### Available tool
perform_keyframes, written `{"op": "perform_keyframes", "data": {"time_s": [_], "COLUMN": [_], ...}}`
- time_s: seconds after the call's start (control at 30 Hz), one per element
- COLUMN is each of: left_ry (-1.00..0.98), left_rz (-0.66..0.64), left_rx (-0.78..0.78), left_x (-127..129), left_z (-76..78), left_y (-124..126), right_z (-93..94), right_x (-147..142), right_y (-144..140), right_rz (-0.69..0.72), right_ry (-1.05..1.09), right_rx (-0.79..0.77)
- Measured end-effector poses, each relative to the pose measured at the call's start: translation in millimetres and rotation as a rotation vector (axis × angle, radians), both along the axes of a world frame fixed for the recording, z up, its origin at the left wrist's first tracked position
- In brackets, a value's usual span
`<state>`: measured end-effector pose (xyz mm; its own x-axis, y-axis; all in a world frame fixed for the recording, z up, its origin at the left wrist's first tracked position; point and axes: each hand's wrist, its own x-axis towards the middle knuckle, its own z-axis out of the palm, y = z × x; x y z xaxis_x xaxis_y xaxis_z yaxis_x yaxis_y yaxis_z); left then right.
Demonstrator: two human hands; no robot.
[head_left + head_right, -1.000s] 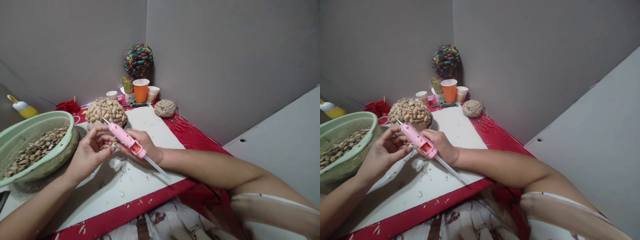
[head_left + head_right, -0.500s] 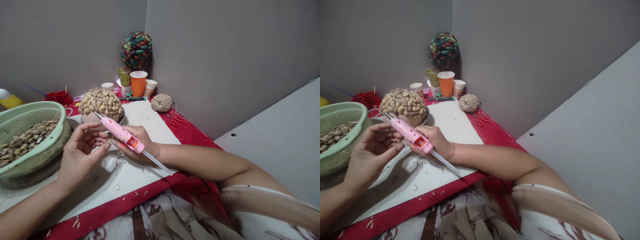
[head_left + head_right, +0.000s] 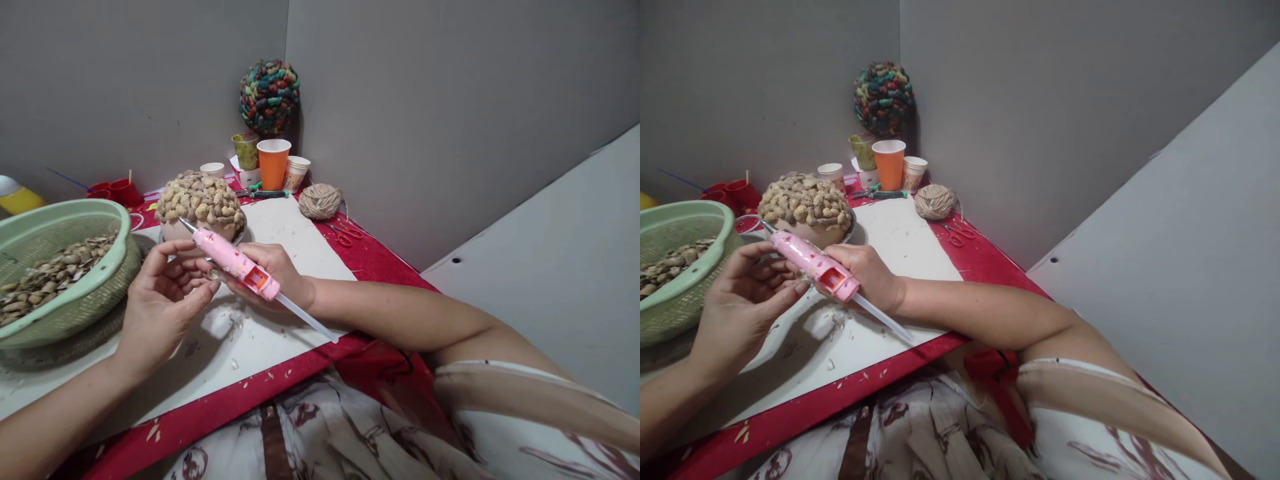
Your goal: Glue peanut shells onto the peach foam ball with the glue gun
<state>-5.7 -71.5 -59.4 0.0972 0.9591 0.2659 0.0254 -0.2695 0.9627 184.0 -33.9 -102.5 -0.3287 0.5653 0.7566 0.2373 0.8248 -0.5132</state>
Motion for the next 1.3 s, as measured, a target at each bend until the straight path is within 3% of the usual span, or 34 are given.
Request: {"op": "perform_keyframes", "data": {"time_s": [0.17,0.37,0.5,0.7,0.77,0.87,1.07,1.3], "left_ry": [0.065,0.028,-0.013,-0.039,-0.032,0.014,0.104,0.019], "left_rz": [-0.005,-0.051,-0.098,-0.162,-0.167,-0.147,-0.103,-0.119], "left_rx": [0.041,-0.027,-0.063,-0.091,-0.092,-0.039,0.107,0.057], "left_x": [0,0,-1,-5,-6,-7,-6,-5], "left_z": [1.9,4.3,5.8,4.2,4.6,6.1,5.7,6.9], "left_y": [-1,0,3,6,6,5,4,3], "right_z": [-0.4,0.3,4.0,15.2,15.7,11.2,1.6,2.7], "right_x": [2,2,1,3,4,3,0,-1], "right_y": [1,-1,-4,-10,-10,-9,-4,-3], "right_rz": [0.081,0.112,0.118,0.237,0.239,0.214,0.164,0.139], "right_ry": [-0.033,0.042,0.074,0.173,0.152,0.151,0.110,0.114], "right_rx": [0.022,0.024,-0.165,-0.511,-0.542,-0.455,-0.116,-0.020]}}
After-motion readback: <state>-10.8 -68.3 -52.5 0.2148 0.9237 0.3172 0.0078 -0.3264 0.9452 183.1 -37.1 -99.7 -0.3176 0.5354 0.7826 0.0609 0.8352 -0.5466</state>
